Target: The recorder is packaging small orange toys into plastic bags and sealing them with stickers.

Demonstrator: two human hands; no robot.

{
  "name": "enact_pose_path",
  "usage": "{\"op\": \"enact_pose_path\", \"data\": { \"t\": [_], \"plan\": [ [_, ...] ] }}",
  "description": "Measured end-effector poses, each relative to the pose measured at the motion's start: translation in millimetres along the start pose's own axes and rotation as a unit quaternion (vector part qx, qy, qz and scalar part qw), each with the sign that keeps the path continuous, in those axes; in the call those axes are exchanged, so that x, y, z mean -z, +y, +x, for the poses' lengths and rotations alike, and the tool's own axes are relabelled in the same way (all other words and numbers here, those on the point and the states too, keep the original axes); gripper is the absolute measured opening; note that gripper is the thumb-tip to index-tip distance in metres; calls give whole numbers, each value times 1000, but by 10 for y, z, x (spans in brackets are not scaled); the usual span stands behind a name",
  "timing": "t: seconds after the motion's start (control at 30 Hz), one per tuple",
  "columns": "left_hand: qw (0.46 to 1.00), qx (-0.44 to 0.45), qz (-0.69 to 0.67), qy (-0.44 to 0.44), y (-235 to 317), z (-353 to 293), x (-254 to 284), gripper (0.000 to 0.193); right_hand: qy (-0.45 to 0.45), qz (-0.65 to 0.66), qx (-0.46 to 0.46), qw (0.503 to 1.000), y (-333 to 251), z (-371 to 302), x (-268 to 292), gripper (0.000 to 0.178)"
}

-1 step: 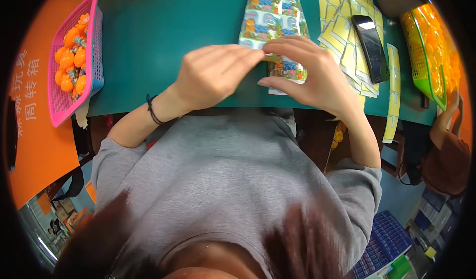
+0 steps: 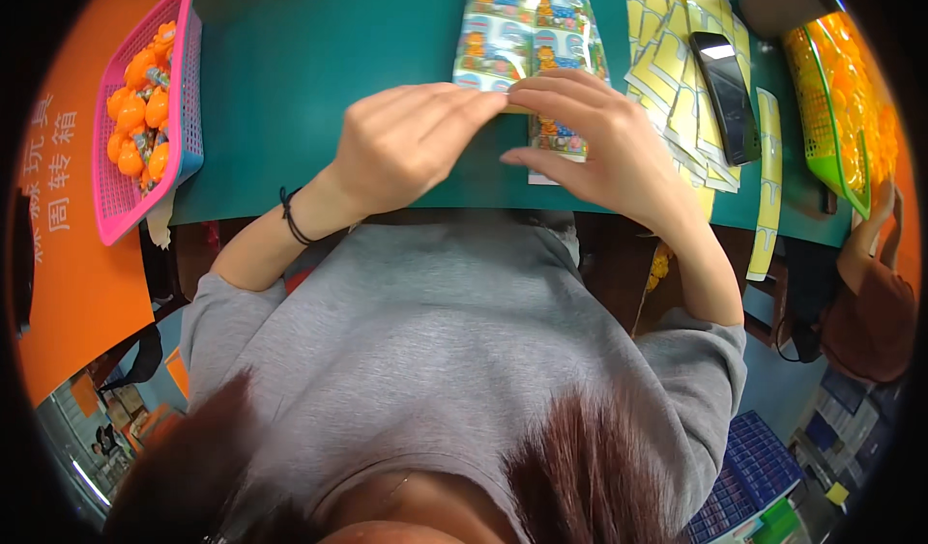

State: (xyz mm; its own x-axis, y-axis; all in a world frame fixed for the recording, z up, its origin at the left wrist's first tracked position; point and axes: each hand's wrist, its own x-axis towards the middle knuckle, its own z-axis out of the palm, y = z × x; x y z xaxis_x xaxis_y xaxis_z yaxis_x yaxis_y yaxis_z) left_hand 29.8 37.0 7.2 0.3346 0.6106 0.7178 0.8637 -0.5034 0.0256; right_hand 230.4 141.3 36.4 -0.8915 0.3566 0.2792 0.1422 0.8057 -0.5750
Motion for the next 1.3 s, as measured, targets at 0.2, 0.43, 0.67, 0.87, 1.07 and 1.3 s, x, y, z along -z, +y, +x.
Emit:
{"op": "enact_pose_path", "data": {
  "t": [0.2, 0.43, 0.67, 0.87, 1.07, 1.3],
  "plan": [
    [945, 305, -76, 87, -25, -335, 445, 28, 64, -84, 117, 988, -29, 321, -377, 22],
    [577, 585, -569, 24, 144, -512, 572, 24, 132, -177, 223, 949, -141, 445, -534, 28],
    [612, 546, -571, 24, 150, -572, 415, 20, 58, -41, 146, 987, -235, 412, -539, 29],
    [710, 505, -490, 32, 216, -529, 259, 19, 42, 111, -11, 993, -185, 367, -601, 22],
    [781, 461, -421, -26, 150, -438, 238, 18, 61, 35, 46, 996, -172, 388, -581, 16],
    [704, 502, -502, -4, 117, -471, 217, 18, 32, 184, -119, 975, -107, 415, -565, 13]
  ]
}}
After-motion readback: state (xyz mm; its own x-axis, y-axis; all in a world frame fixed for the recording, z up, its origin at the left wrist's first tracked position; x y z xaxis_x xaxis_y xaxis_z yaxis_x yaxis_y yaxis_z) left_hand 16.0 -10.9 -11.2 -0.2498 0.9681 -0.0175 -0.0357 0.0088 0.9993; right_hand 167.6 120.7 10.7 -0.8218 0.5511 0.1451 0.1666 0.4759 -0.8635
